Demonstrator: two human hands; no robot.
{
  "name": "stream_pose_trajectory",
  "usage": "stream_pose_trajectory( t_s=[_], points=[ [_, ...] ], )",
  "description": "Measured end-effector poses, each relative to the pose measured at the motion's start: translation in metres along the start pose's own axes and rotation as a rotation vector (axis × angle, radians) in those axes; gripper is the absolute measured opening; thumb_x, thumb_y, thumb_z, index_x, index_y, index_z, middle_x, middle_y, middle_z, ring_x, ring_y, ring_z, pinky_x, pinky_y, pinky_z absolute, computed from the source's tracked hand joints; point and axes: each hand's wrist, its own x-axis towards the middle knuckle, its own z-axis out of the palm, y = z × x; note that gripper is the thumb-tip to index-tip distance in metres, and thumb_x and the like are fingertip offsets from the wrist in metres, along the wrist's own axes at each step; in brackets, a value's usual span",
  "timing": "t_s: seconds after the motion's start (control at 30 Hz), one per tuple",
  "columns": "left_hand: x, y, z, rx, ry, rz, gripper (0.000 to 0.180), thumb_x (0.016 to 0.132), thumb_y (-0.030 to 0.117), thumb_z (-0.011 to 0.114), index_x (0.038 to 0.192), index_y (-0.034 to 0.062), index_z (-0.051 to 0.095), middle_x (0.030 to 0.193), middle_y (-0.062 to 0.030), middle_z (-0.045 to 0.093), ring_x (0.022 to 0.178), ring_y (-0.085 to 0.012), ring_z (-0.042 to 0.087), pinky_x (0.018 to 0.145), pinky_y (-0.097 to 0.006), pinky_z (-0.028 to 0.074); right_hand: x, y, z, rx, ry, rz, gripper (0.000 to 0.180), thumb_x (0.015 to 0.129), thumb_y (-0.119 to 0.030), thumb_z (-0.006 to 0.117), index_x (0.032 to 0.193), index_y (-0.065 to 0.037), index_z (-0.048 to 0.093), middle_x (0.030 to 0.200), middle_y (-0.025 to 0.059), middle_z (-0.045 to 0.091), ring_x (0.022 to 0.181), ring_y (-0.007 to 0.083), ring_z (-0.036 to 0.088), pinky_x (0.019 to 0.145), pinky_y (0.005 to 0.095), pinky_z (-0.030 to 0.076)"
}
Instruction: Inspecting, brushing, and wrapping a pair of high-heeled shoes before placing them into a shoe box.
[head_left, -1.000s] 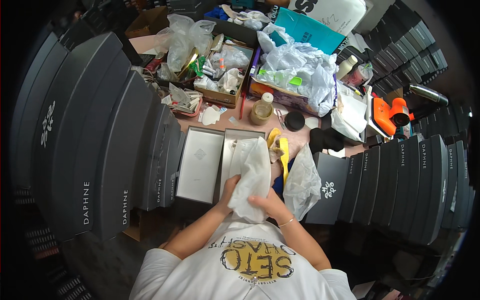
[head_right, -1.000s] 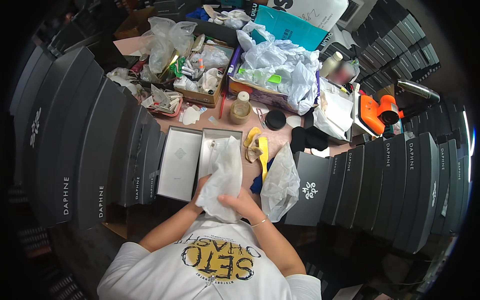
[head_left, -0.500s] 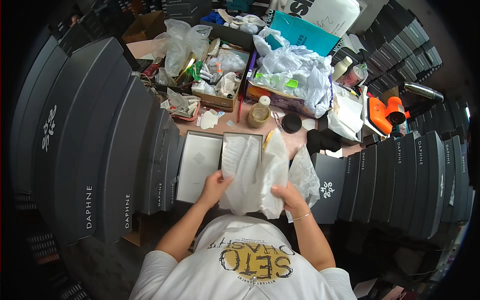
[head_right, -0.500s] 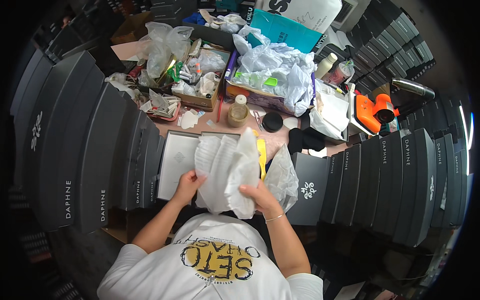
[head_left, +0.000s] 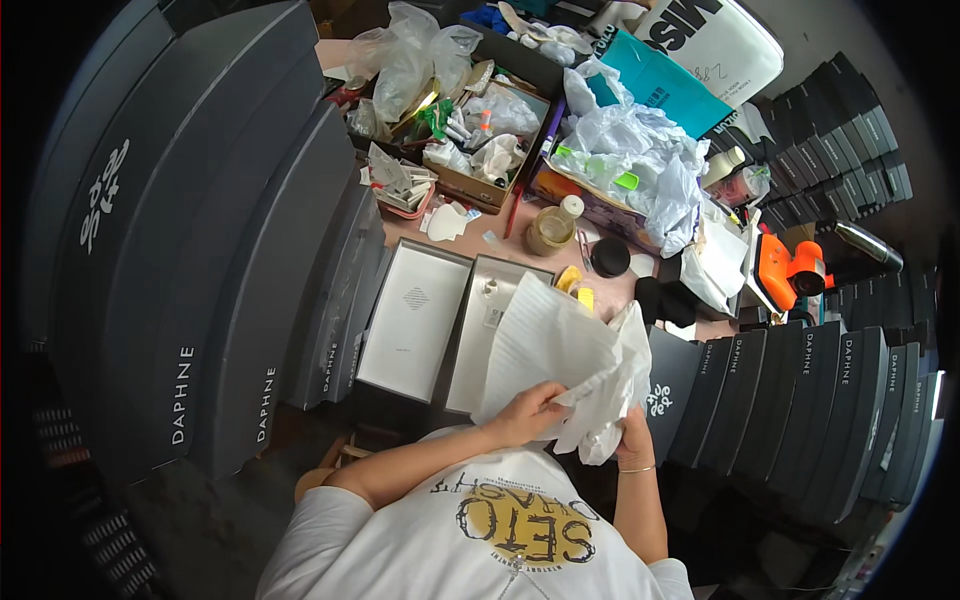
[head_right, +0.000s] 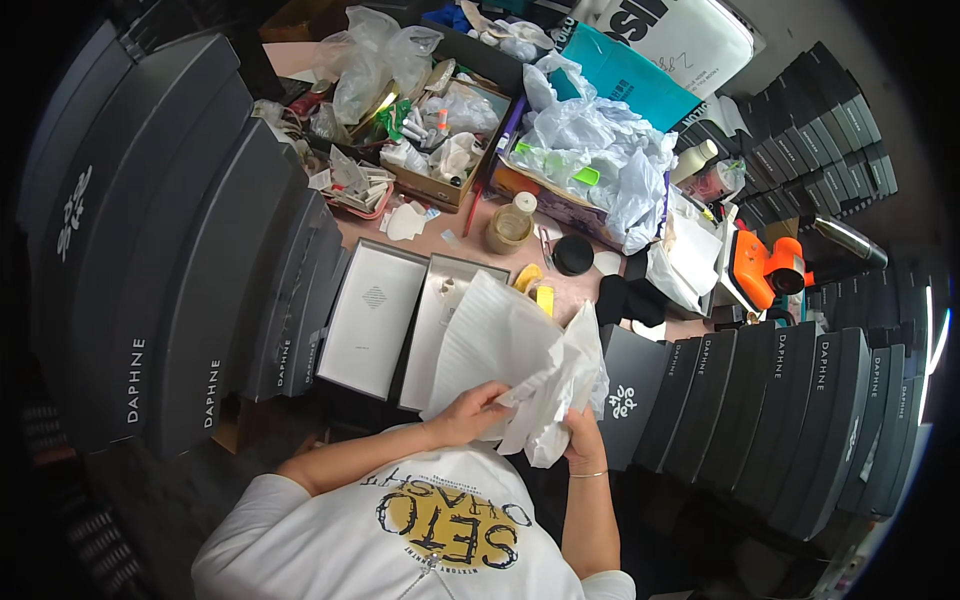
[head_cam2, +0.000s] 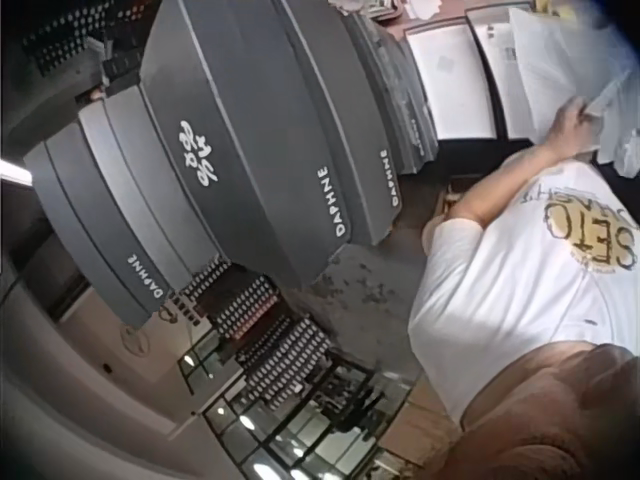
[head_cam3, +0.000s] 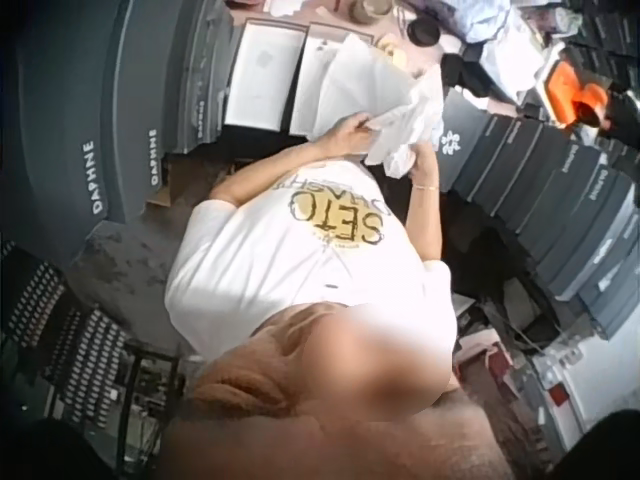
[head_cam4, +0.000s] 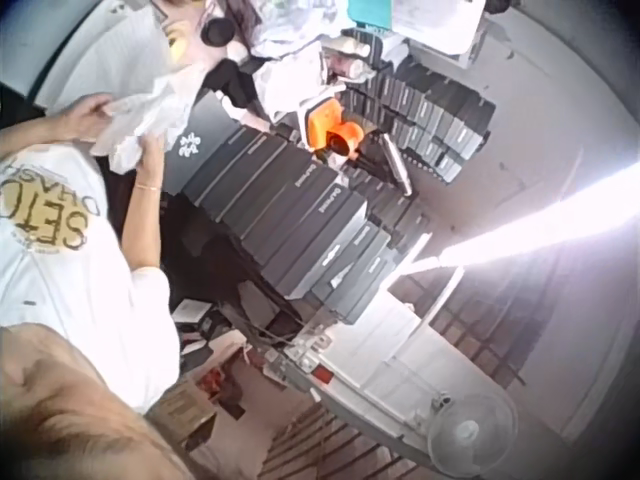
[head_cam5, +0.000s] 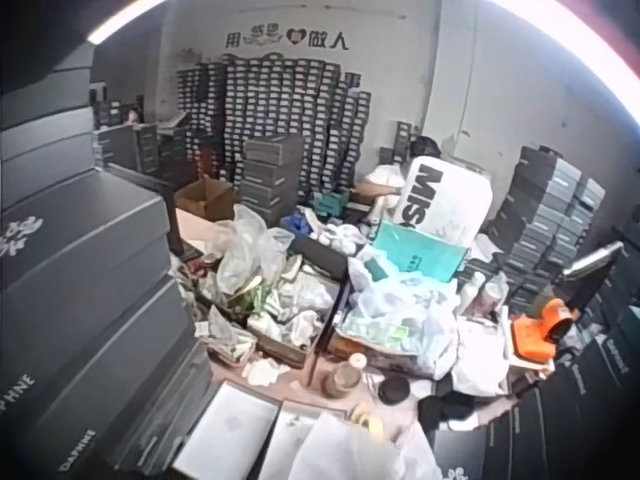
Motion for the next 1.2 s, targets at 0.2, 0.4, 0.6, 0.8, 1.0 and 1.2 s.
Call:
stream_pose_trajectory(
  t_s=[0.2,0.4,0.6,0.8,1.0,1.2],
  points=[
    [0.016,0.021,-0.016,-0.355,0.122,0.013,0.024,0.095,0.018,0.054,0.115,0.0050,0.051,0.100,-0.0014,0.058,0.090,-0.0077,0.055,0.082,-0.023,0.046,-0.009,-0.072,-0.014,-0.239,0.158,-0.209,0.063,0.073,-0.021,0.070,0.124,0.008,0.045,0.108,0.0148,0.061,0.093,0.0226,0.064,0.080,0.0338,0.053],
    [-0.018,-0.031,-0.152,-0.115,0.632,-0.168,0.016,0.094,0.012,0.053,0.108,0.0028,0.054,0.098,-0.0063,0.064,0.089,-0.0132,0.062,0.076,-0.030,0.052,0.027,-0.081,-0.035,-0.682,0.235,-0.110,0.042,0.077,-0.012,0.066,0.113,0.006,0.057,0.098,0.0107,0.064,0.082,0.0168,0.062,0.073,0.0297,0.050],
    [-0.027,0.001,-0.151,-0.193,0.644,-0.058,0.022,0.096,0.010,0.049,0.115,0.0007,0.054,0.104,-0.0088,0.064,0.095,-0.0158,0.062,0.082,-0.031,0.051,0.006,-0.078,0.076,0.243,-0.163,0.129,0.061,0.082,-0.027,0.066,0.131,0.002,0.045,0.125,0.0121,0.056,0.107,0.0214,0.059,0.091,0.0359,0.049],
    [-0.022,-0.005,-0.186,-0.437,0.751,-0.106,0.022,0.095,0.010,0.050,0.115,0.0009,0.055,0.103,-0.0089,0.065,0.092,-0.0195,0.065,0.081,-0.033,0.054,0.065,0.050,0.038,-0.848,-0.063,-0.122,0.055,0.079,-0.019,0.069,0.124,0.005,0.049,0.114,0.0129,0.060,0.104,0.0177,0.059,0.087,0.0327,0.049],
    [-0.065,-0.022,-0.209,-0.348,0.864,-0.144,0.026,0.093,0.011,0.054,0.117,0.0008,0.055,0.107,-0.0102,0.064,0.095,-0.0205,0.065,0.083,-0.034,0.054,0.035,-0.006,0.041,-0.160,0.027,0.098,0.049,0.081,-0.018,0.065,0.121,0.007,0.050,0.108,0.0125,0.063,0.092,0.0200,0.064,0.079,0.0327,0.052],
    [-0.048,0.023,-0.179,-0.337,0.947,0.097,0.022,0.095,0.014,0.053,0.112,0.0013,0.055,0.101,-0.0055,0.063,0.090,-0.0145,0.060,0.080,-0.029,0.049,0.089,0.063,0.102,-0.544,-0.222,0.189,0.056,0.079,-0.028,0.068,0.118,0.008,0.049,0.105,0.0151,0.061,0.095,0.0271,0.062,0.081,0.0363,0.050]
  ],
)
